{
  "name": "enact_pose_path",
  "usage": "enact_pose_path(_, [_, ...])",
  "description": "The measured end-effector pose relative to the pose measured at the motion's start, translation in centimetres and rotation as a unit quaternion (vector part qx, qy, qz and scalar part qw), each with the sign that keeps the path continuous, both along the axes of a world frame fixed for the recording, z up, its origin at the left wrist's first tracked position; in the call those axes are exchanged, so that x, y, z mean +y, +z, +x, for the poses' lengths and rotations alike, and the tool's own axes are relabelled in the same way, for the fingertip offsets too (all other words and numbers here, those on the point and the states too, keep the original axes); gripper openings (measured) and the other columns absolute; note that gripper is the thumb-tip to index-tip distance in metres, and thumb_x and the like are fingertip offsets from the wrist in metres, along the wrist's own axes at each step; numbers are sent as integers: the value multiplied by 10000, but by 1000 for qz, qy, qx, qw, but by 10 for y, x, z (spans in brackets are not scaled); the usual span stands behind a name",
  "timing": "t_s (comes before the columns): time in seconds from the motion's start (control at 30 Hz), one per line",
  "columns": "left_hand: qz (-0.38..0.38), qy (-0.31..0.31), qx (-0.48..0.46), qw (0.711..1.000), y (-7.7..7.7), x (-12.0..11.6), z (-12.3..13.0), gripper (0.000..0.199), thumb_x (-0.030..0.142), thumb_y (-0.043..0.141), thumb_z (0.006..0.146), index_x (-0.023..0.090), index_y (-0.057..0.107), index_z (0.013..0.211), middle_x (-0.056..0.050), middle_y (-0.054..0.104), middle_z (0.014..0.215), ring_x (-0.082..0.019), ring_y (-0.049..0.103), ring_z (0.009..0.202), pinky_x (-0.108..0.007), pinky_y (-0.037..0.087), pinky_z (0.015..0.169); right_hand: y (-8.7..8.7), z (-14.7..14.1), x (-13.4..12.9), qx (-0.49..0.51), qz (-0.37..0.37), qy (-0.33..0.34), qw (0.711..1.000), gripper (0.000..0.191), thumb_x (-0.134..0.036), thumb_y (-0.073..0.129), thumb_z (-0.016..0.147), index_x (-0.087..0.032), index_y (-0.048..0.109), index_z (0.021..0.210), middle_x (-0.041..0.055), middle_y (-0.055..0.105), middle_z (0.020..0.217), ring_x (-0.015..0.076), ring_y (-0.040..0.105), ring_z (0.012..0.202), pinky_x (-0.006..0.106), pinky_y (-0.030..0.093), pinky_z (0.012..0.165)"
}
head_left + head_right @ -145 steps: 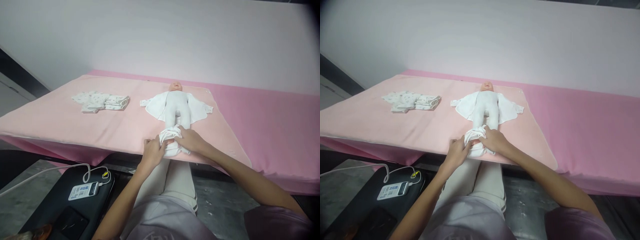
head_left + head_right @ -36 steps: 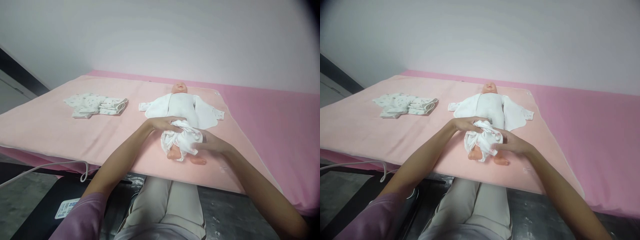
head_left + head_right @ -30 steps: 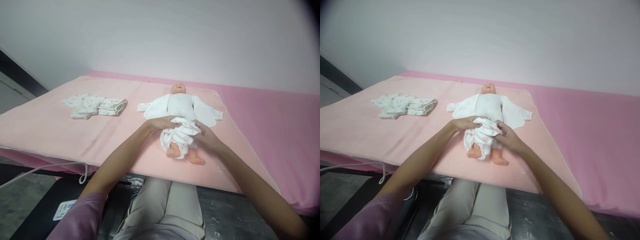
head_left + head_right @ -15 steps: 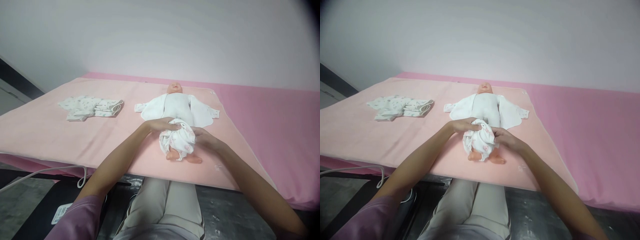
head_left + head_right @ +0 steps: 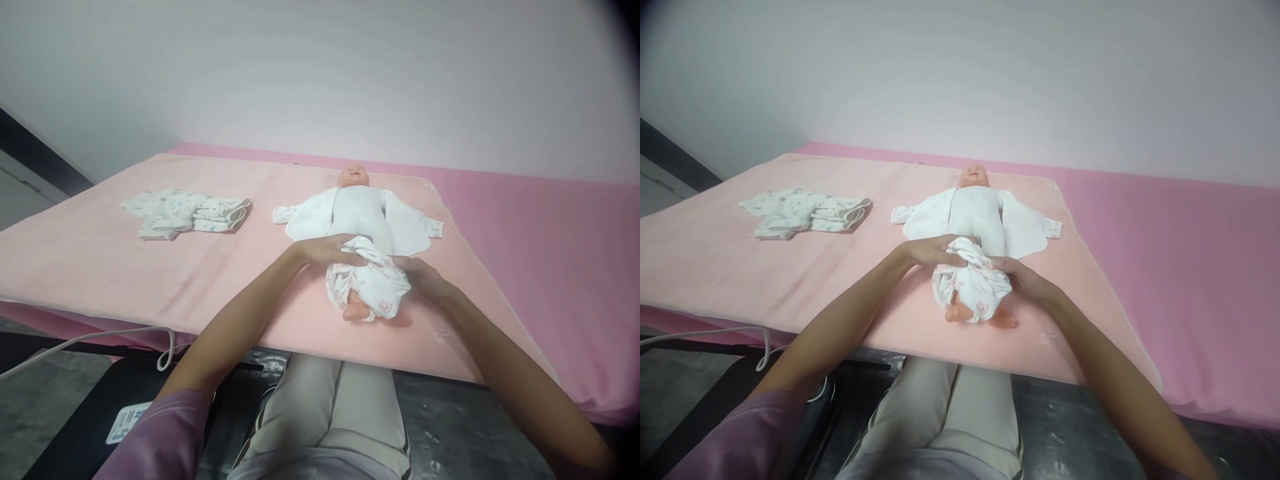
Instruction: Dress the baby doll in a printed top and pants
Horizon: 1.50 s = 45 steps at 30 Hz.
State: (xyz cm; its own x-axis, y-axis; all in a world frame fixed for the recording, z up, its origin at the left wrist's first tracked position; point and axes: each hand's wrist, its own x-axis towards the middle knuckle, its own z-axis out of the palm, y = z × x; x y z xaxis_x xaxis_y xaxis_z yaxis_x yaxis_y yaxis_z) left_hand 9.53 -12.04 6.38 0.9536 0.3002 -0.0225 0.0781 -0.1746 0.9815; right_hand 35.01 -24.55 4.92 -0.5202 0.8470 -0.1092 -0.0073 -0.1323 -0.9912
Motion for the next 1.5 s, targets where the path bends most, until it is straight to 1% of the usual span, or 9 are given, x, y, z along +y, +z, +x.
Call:
enact_pose_path(0.1, [-6,-27,26,999,1,-2,2,588,582,952,815,206,799,1241,-82,827,1175,-277,777,1162,-342,610,994,-7,4,1,-33,54,-20,998,610,-720,780,939,-188,806,1236,96,816,1085,293,747,994,381,593,872])
enact_pose_path(0.27, [10,-59,70,996,6,-4,2,666,546,1028,711,218,808,1248,-78,831,1267,-300,773,1207,-389,612,1068,-3,-4,2,-28,79,-142,986,641,-767,643,1031,-252,750,1397,84,814,1120,303,744,1124,414,611,984])
enact_pose_path(0.5, [41,-31,24,998,8,-7,4,636,645,812,948,214,748,1411,-108,782,1403,-308,711,1368,-391,576,1143,7,10,-2,-82,65,63,992,683,-644,829,958,-206,709,1468,87,814,1144,309,744,1159,460,609,1066])
enact_pose_path(0.73, [32,-76,84,993,8,-5,4,723,576,1012,717,221,802,1312,-76,837,1252,-318,765,1247,-394,627,1059,9,-3,-5,-15,51,-44,998,669,-725,611,1071,-245,677,1533,125,777,1381,325,697,1358,461,580,1143])
enact_pose_path(0.83, [33,-60,60,996,8,-3,1,684,581,958,805,209,783,1353,-90,825,1306,-325,728,1345,-408,592,1144,10,1,-2,-61,64,-49,995,646,-706,619,1077,-259,678,1539,115,774,1390,316,685,1369,458,571,1165])
enact_pose_path(1.03, [46,-59,37,997,13,-8,2,592,583,843,939,214,757,1395,-89,784,1413,-296,710,1377,-361,588,1126,11,22,0,-101,84,129,983,679,-594,825,978,-233,680,1535,92,807,1261,311,738,1231,464,615,1075])
enact_pose_path(1.27, [55,-96,94,989,11,-9,6,604,559,967,800,228,826,1285,-68,844,1270,-317,776,1238,-398,623,1084,7,6,-2,-47,80,-44,995,644,-713,666,1048,-247,725,1489,109,808,1297,325,691,1375,469,539,1217])
enact_pose_path(1.37, [64,-77,72,992,11,-8,5,558,572,922,857,229,828,1287,-74,840,1287,-304,779,1244,-412,601,1143,9,2,-1,-76,61,-23,995,699,-765,672,1018,-238,747,1471,109,826,1225,330,745,1252,476,577,1163])
enact_pose_path(1.5, [62,-67,32,995,12,-11,6,581,597,836,938,220,785,1378,-95,808,1376,-308,740,1336,-429,563,1212,14,9,-1,-106,70,25,992,748,-699,781,977,-286,670,1591,101,777,1429,349,707,1363,496,560,1199])
